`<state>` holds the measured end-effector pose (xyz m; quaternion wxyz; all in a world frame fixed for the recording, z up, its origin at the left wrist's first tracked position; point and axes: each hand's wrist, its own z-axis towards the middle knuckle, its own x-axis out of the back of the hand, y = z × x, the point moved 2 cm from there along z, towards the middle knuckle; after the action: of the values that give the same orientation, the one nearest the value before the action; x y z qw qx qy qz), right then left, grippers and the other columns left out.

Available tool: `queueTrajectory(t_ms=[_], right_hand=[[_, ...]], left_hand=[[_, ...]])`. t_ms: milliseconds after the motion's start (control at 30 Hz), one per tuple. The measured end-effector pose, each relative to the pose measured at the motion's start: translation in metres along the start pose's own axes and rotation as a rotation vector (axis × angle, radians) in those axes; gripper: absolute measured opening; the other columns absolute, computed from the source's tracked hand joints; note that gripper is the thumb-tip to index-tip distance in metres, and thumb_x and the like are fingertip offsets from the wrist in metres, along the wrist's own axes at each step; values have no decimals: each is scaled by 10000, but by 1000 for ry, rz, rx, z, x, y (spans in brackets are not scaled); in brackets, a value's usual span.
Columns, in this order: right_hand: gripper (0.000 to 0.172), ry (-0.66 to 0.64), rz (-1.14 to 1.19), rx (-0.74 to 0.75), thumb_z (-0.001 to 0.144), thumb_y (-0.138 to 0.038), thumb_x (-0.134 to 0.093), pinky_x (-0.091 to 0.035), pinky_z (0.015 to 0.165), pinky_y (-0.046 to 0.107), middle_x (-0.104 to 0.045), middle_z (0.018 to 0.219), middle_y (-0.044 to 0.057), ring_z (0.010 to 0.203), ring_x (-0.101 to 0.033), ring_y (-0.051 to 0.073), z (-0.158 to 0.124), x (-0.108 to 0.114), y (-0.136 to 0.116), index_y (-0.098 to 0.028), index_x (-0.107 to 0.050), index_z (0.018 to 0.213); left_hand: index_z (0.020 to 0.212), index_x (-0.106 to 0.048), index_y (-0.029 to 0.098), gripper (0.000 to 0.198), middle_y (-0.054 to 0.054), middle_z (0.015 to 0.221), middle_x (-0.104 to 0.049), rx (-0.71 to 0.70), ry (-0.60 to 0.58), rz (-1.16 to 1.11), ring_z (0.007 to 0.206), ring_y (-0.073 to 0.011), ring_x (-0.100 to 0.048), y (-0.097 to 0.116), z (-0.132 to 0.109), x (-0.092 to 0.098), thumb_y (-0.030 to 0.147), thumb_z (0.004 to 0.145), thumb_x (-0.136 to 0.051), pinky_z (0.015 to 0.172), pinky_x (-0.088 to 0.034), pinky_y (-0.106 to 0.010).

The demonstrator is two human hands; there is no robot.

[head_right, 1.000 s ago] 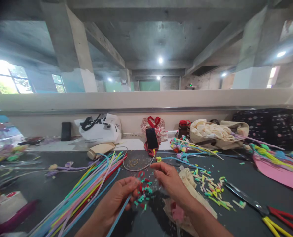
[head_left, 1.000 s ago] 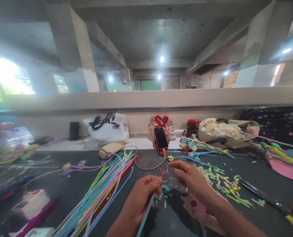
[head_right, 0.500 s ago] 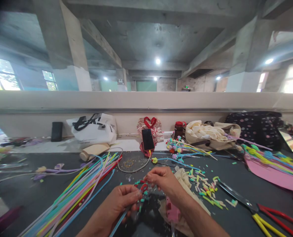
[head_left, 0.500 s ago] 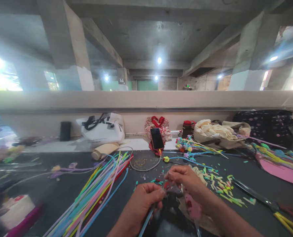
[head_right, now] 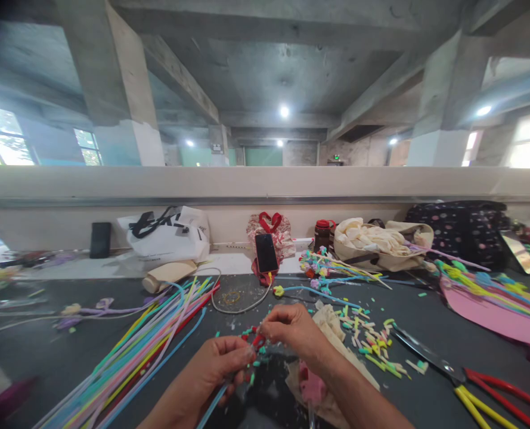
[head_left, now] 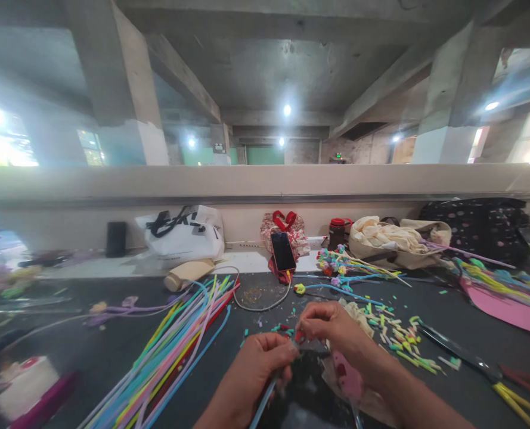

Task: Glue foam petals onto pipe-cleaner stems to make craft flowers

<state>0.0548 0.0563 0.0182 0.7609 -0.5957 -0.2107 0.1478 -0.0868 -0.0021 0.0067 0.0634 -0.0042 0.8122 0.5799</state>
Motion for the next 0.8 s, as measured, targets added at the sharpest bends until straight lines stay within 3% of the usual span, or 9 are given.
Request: queueTrajectory(t_ms=[467, 567, 700, 800], right_hand=[[79, -32, -63, 56, 622, -157, -573, -327, 524, 199, -530, 556, -31, 540, -442, 91, -4, -2, -7, -138, -625, 565], [161, -17, -59, 70, 673, -238, -562, -315, 494, 198, -536, 566, -18, 523, -441, 89, -3, 0, -7, -135, -645, 582], [375, 88, 20, 45, 762, -436, -457, -298, 435, 199, -578, 637, 18, 480, -454, 86, 0, 4, -3, -130, -674, 776], [389, 204, 66, 10, 745, -468, -470, -274, 392, 192, -578, 631, 19, 444, -449, 79, 2, 7, 1, -131, -658, 791]], left_hand=[[565, -535, 147, 255, 52, 358, -494, 8, -5, 3, 268, -38, -330, -3, 3, 1, 356, 517, -673, 308, -187, -165], [571, -538, 143, 249, 50, 354, -487, -2, 0, -11, 264, -35, -321, -2, 1, -1, 354, 540, -666, 310, -176, -160], [569, -549, 126, 216, 41, 375, -487, -57, 3, -98, 286, -23, -332, -2, 0, -1, 320, 598, -641, 321, -180, -142], [555, -551, 118, 218, 34, 386, -487, -41, -39, -214, 300, -26, -363, -3, 1, 2, 309, 610, -641, 322, -215, -132]])
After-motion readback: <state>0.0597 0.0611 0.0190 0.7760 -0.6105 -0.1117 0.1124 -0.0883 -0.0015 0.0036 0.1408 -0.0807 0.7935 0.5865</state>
